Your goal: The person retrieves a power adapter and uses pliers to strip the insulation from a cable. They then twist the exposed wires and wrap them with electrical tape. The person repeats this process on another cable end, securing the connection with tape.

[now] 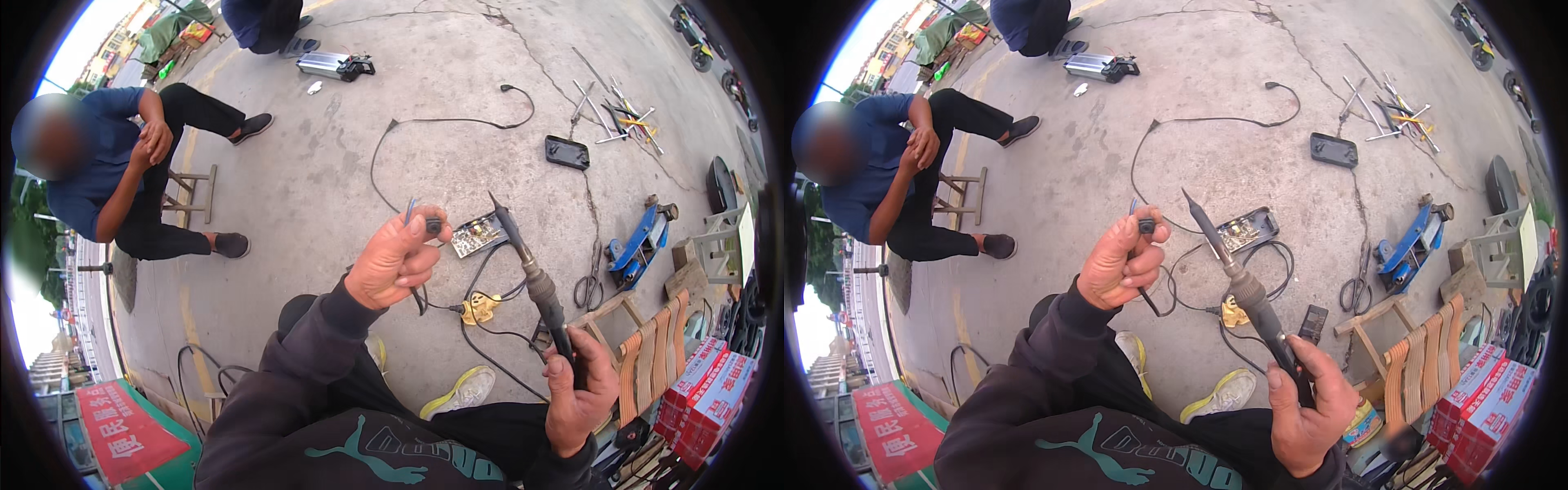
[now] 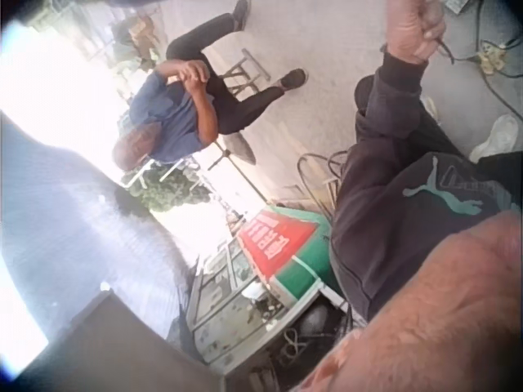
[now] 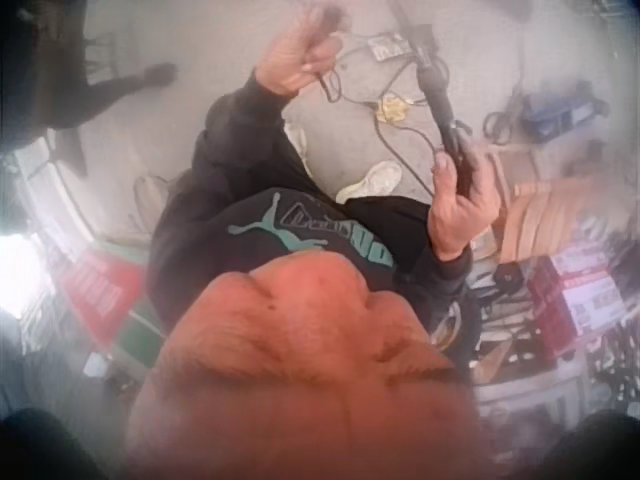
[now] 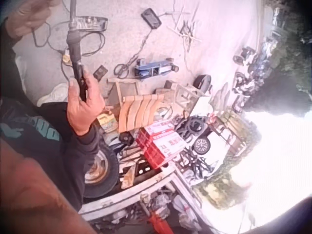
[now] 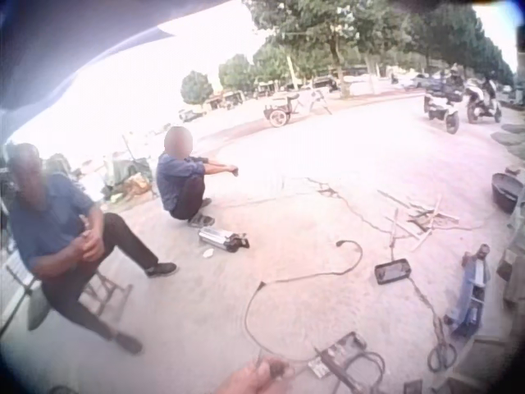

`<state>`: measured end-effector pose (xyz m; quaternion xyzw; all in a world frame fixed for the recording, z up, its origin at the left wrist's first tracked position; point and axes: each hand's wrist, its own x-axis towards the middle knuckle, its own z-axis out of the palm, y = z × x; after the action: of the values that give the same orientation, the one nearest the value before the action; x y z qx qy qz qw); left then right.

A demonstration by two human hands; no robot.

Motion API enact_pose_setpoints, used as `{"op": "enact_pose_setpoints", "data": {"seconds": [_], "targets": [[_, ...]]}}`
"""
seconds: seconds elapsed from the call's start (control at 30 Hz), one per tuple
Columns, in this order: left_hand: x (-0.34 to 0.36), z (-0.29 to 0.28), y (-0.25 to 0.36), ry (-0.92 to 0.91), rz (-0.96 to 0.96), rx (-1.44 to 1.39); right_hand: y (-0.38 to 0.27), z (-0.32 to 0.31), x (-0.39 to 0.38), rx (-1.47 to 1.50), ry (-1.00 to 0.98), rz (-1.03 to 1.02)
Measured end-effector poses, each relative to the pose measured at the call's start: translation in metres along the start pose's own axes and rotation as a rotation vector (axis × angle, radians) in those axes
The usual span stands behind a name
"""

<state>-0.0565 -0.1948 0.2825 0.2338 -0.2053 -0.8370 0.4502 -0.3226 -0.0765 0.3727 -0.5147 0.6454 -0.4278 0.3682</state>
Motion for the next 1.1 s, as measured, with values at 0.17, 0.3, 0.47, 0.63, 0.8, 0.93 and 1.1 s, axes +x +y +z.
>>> {"op": "enact_pose_setpoints", "data": {"seconds": [0.17,0.3,0.47,0.63,0.8,0.93,1.1], "targets": [[-0.020,-0.004,0.000,0.042,0.020,-0.023,0.006,0.011,-0.001,-0.272,-0.155,-0.266],[-0.026,0.000,0.003,0.056,0.048,-0.013,0.000,0.013,-0.008,-0.254,-0.162,-0.190],[-0.031,-0.003,0.005,0.041,0.084,0.049,-0.009,0.017,-0.004,-0.308,-0.177,-0.264],[-0.033,-0.005,0.008,0.027,0.093,0.064,-0.011,0.020,-0.005,-0.308,-0.187,-0.262],[-0.034,-0.006,0.007,0.026,0.103,0.059,-0.010,0.017,-0.004,-0.322,-0.223,-0.262],[-0.035,-0.005,0.008,0.037,0.100,0.051,-0.009,0.017,-0.003,-0.314,-0.236,-0.263],[-0.036,-0.001,0.010,0.068,0.089,0.074,-0.012,0.021,-0.007,-0.340,-0.192,-0.275]]}}
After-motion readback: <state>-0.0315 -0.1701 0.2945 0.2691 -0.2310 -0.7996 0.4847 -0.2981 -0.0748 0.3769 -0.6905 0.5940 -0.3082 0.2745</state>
